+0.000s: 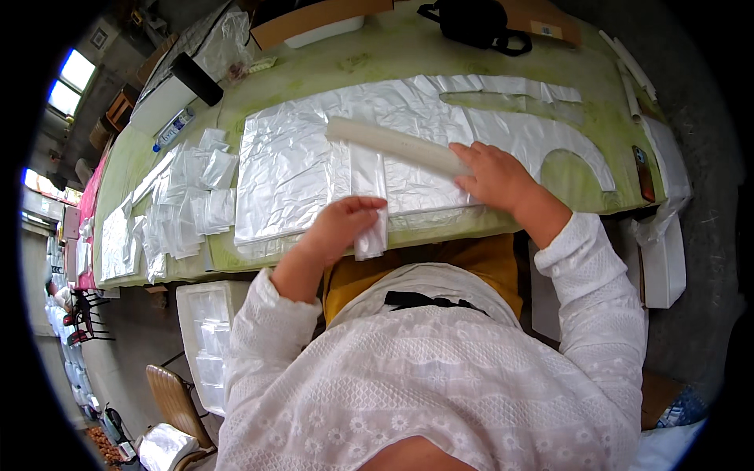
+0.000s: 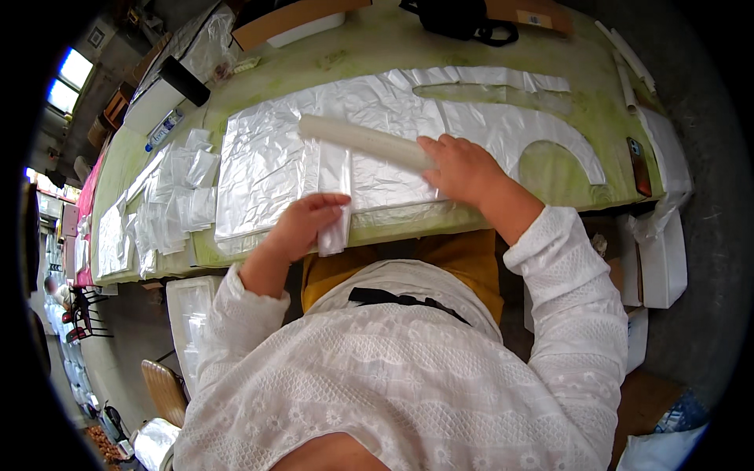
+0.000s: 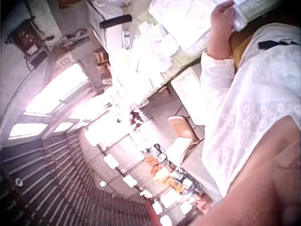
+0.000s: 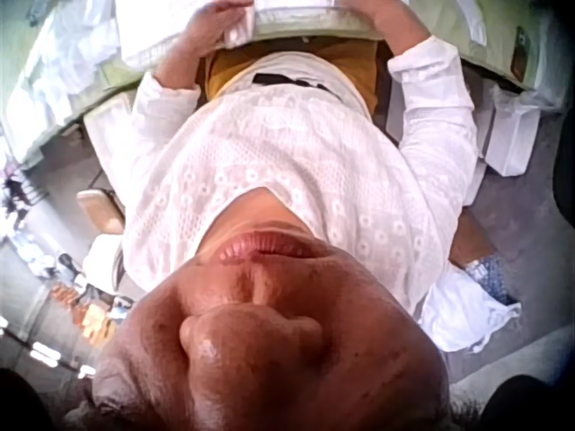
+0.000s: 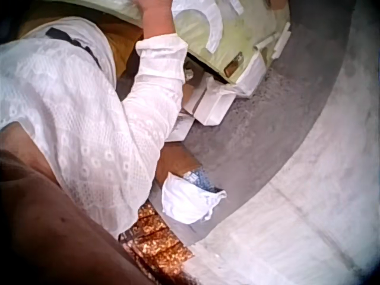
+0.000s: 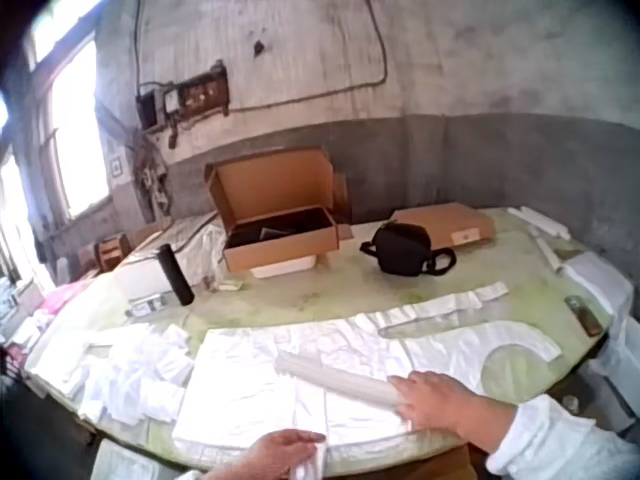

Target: The person repeatedly wraps small white items in clear plastic film on a table. They unroll the film, place an item, fold the film around it, and set the wrapped item aside. The process is repeated multiple times with similar items.

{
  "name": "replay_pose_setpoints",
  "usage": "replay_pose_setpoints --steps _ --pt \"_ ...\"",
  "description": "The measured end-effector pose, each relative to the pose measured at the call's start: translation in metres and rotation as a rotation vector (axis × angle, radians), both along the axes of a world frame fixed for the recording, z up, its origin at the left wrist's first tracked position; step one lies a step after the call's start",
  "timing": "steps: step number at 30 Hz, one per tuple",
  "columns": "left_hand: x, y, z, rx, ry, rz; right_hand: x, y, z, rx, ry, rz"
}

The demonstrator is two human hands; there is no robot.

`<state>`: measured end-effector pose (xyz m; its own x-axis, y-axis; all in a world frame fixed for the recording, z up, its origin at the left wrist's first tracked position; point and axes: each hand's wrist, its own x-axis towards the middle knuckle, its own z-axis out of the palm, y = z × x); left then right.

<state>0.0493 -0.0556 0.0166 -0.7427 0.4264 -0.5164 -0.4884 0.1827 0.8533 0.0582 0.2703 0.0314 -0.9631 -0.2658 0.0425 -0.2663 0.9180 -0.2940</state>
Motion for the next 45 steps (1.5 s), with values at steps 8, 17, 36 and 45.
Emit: replay_pose_setpoints --steps 8,17,36,45 --pt "0.073 0.011 -0.004 0.172 -0.239 0.135 -0.021 -0.009 -0.006 0.123 0.233 -0.057" --pt "0.095 0.0 0.008 0.306 -0.282 -0.018 0.023 -0.092 -0.043 -0.25 0.294 0.499" --pt "-0.003 0.001 -0.023 -0.609 0.964 0.122 -0.016 -0.131 -0.034 -0.538 0.008 -0.158" --pt "-0.007 0.007 -0.023 -0.636 0.894 0.278 -0.027 -0.143 -0.026 -0.354 -0.028 -0.297"
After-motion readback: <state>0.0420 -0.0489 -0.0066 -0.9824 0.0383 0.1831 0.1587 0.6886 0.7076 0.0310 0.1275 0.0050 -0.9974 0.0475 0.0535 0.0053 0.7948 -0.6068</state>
